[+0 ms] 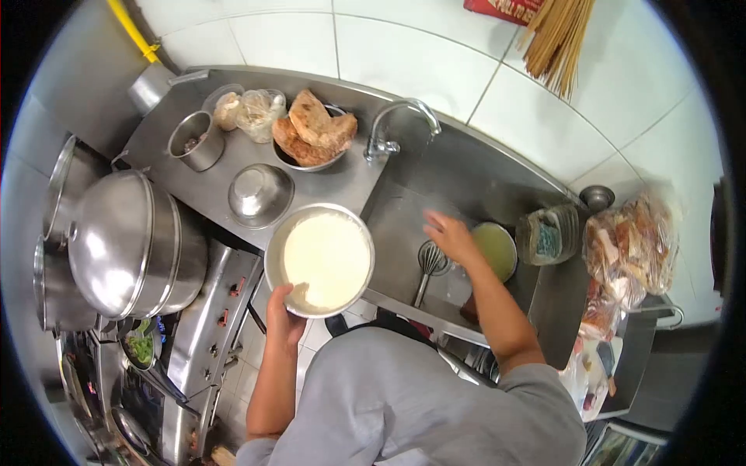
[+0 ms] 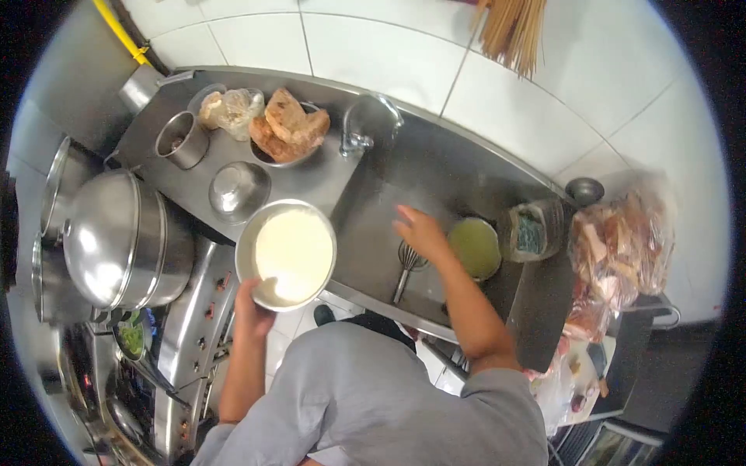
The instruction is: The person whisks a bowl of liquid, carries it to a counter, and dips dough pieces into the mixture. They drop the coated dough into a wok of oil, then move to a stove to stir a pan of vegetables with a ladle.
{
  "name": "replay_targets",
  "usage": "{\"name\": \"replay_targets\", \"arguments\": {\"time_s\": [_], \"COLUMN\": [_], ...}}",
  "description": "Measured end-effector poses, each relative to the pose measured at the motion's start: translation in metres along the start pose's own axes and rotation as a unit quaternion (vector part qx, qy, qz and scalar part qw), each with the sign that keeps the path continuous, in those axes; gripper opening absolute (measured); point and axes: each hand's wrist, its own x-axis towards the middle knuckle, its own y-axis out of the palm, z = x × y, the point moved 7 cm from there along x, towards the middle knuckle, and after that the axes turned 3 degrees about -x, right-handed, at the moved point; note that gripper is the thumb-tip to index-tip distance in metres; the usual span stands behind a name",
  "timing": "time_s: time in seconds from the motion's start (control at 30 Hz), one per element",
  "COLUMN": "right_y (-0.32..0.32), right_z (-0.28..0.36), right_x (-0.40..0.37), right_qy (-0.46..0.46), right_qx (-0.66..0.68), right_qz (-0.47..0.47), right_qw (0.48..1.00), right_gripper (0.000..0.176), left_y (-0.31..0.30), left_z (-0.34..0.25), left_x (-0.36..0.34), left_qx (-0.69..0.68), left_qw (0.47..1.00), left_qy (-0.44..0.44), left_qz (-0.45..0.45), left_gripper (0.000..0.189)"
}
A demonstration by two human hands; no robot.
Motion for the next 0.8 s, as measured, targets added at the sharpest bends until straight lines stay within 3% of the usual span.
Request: {"name": "replay_targets", "arguments": {"time_s": [0.07,0.17,0.27,0.33,0.37,0.43,0.47,0.57,0.63,0.7,0.8], "right_y": [0.01,0.032,0.061,0.055,0.049,0.036,0.046,0.053,0.071,0.098,0.16], "right_z": [0.037,0.059,0.038,0.025,0.018,0.018,0.001,0.011,0.037,0.063,0.065], "right_x": [0.04,0.093,0.148,0.178,0.191,0.203,0.217,0.194,0.155,0.094,0.036], "right_qy": [-0.064,-0.089,-0.105,-0.086,-0.062,-0.027,-0.017,0.009,-0.022,0.012,0.037], "right_qx": [0.028,0.067,0.109,0.164,0.296,0.267,0.374,0.43,0.413,0.329,0.239], "right_qz": [-0.064,-0.159,-0.103,-0.135,-0.125,-0.156,-0.122,-0.079,0.023,0.092,0.275], "right_qw": [0.996,0.981,0.983,0.973,0.945,0.951,0.919,0.899,0.91,0.94,0.931], "right_gripper": [0.04,0.032,0.027,0.023,0.023,0.023,0.024,0.03,0.036,0.035,0.033], "left_y": [-0.009,-0.019,-0.039,-0.058,-0.063,-0.081,-0.086,-0.1,-0.117,-0.126,-0.157], "left_z": [0.0,0.003,0.011,0.018,0.022,0.037,0.041,0.055,0.066,0.065,0.074], "left_x": [-0.012,-0.036,-0.058,-0.073,-0.082,-0.096,-0.106,-0.132,-0.142,-0.159,-0.169], "left_qx": [-0.027,-0.054,-0.091,-0.108,-0.117,-0.143,-0.152,-0.174,-0.198,-0.216,-0.255], "left_qw": [0.999,0.997,0.99,0.985,0.982,0.975,0.971,0.955,0.944,0.929,0.914], "left_qy": [0.019,0.048,0.083,0.097,0.102,0.109,0.117,0.145,0.162,0.181,0.215], "left_qz": [0.001,-0.03,-0.067,-0.092,-0.107,-0.13,-0.145,-0.189,-0.208,-0.241,-0.231], "left_gripper": [0.051,0.054,0.054,0.054,0.054,0.052,0.051,0.047,0.046,0.045,0.043]}}
